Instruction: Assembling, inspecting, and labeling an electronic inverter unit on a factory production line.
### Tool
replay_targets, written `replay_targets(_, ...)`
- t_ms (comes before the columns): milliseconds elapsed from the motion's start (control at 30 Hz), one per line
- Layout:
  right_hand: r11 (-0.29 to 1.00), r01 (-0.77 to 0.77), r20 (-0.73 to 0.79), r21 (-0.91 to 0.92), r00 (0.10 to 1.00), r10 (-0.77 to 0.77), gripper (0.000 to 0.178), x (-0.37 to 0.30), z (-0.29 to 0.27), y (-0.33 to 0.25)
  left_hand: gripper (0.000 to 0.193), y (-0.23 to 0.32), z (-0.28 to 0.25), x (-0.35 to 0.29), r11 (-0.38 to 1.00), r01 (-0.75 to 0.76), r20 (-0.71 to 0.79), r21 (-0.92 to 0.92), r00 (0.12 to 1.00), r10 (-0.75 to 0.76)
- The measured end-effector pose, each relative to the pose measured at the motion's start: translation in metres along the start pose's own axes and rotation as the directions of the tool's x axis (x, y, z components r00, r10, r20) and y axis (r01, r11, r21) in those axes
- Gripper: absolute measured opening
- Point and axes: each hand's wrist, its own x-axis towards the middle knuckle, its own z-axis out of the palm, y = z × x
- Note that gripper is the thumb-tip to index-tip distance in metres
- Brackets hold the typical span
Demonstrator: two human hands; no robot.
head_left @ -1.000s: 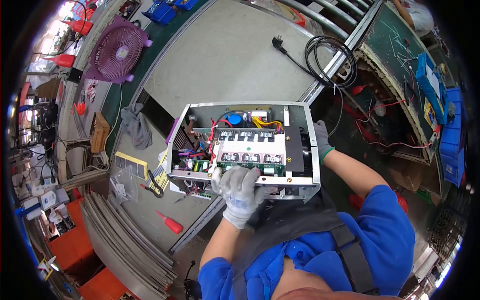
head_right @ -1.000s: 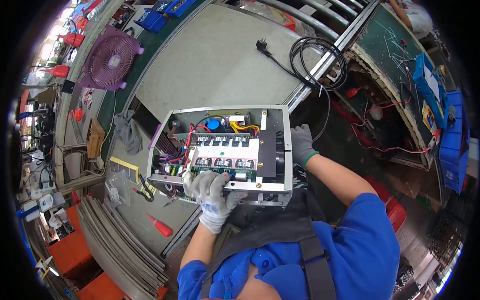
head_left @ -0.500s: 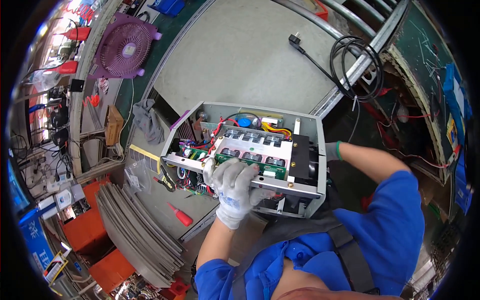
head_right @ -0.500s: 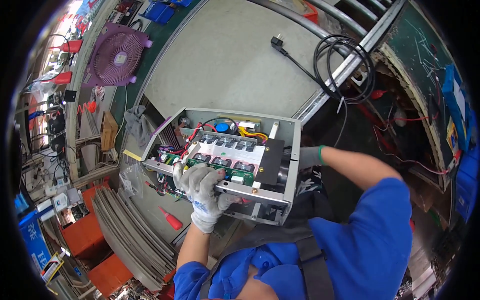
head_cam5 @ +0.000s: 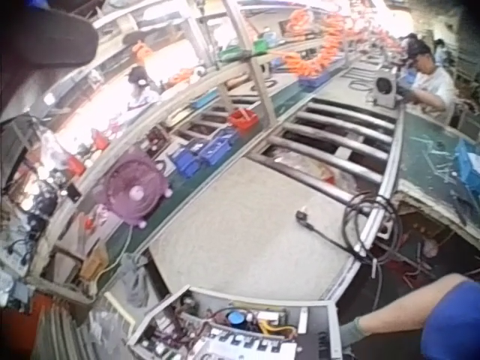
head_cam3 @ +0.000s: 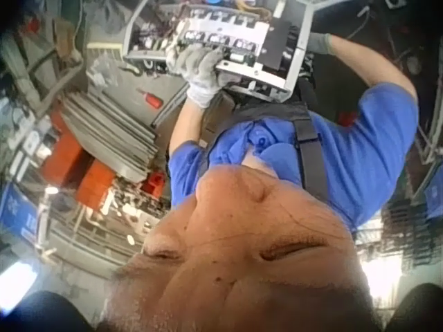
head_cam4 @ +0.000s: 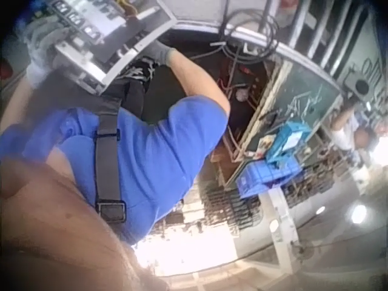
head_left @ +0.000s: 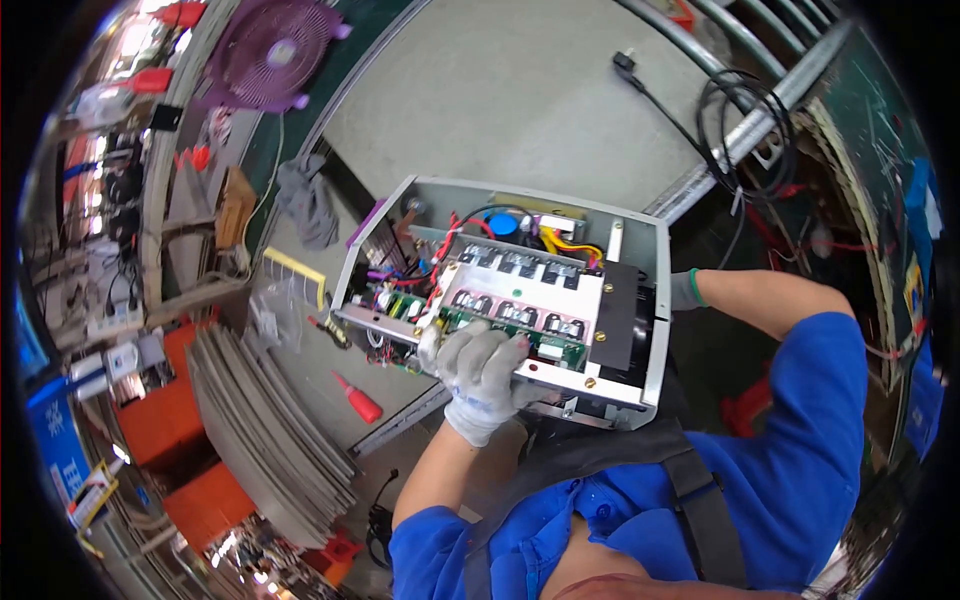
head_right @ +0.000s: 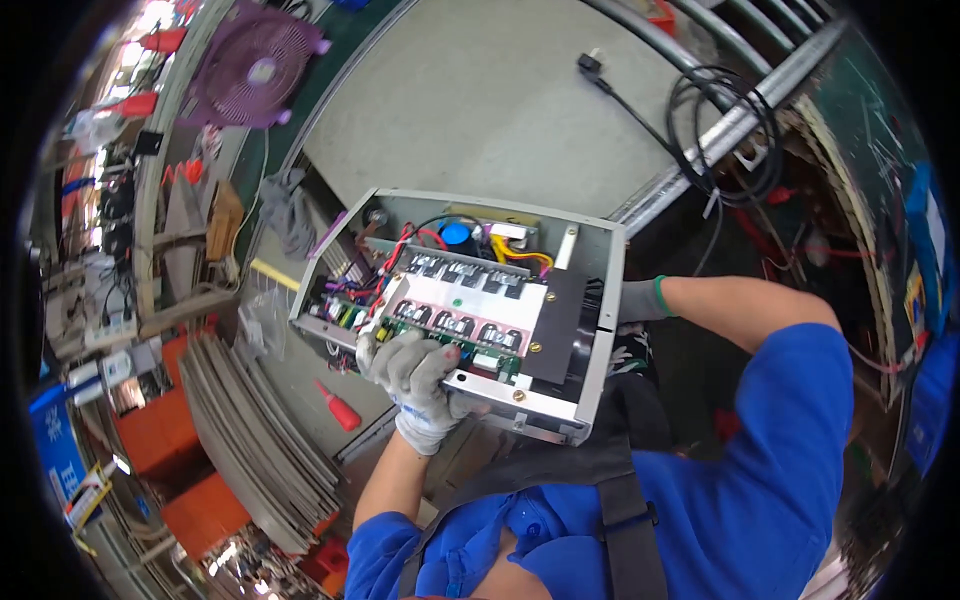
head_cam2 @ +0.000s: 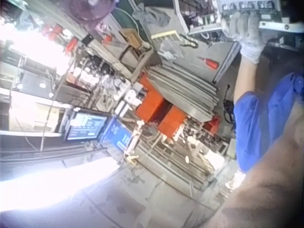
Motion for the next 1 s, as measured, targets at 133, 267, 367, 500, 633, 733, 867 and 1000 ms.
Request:
replay_targets(133,0.998,0.059,-0.066,0.009,0.996,-0.058,0.028,-0.004,0.001,-0.005,0.057,-0.003,-0.003,0.011,1.000,0.015,0.013,-0.024,1.000,-0.014)
replay_targets(267,0.998,0.065,-0.151,0.018,0.987,-0.061,0.027,-0.009,0.001,-0.007,0.062,-0.007,-0.005,0.024,0.999,-0.012,0.047,-0.042,0.999,0.014)
replay_targets(367,0.999,0.031,-0.221,0.033,0.975,-0.023,0.027,-0.002,0.000,-0.008,0.060,-0.003,-0.010,0.026,0.998,0.004,0.049,-0.060,0.999,-0.001)
replay_targets(500,0.988,-0.130,-0.443,-0.084,0.893,0.080,0.025,0.009,0.059,0.016,0.058,0.002,-0.008,0.016,0.997,0.037,0.003,-0.064,0.999,-0.036)
replay_targets(633,0.969,-0.247,-0.142,-0.006,0.959,0.244,0.028,0.008,0.103,0.043,0.058,0.003,-0.007,0.017,0.999,0.040,-0.011,-0.030,0.999,-0.040)
replay_targets(733,0.974,-0.198,-0.097,0.112,0.973,0.209,0.029,0.006,0.094,0.056,0.057,0.001,-0.007,0.016,0.998,0.041,-0.002,-0.047,0.999,-0.041)
replay_targets(867,0.915,-0.122,-0.015,0.384,0.990,0.138,0.032,0.031,0.068,0.042,0.057,0.002,-0.008,0.025,0.998,0.047,0.031,-0.050,0.998,-0.046)
replay_targets(1000,0.763,-0.053,0.040,0.644,0.999,0.035,0.036,0.035,0.043,0.027,0.056,0.005,-0.010,0.045,0.996,0.044,0.023,-0.078,0.999,-0.042)
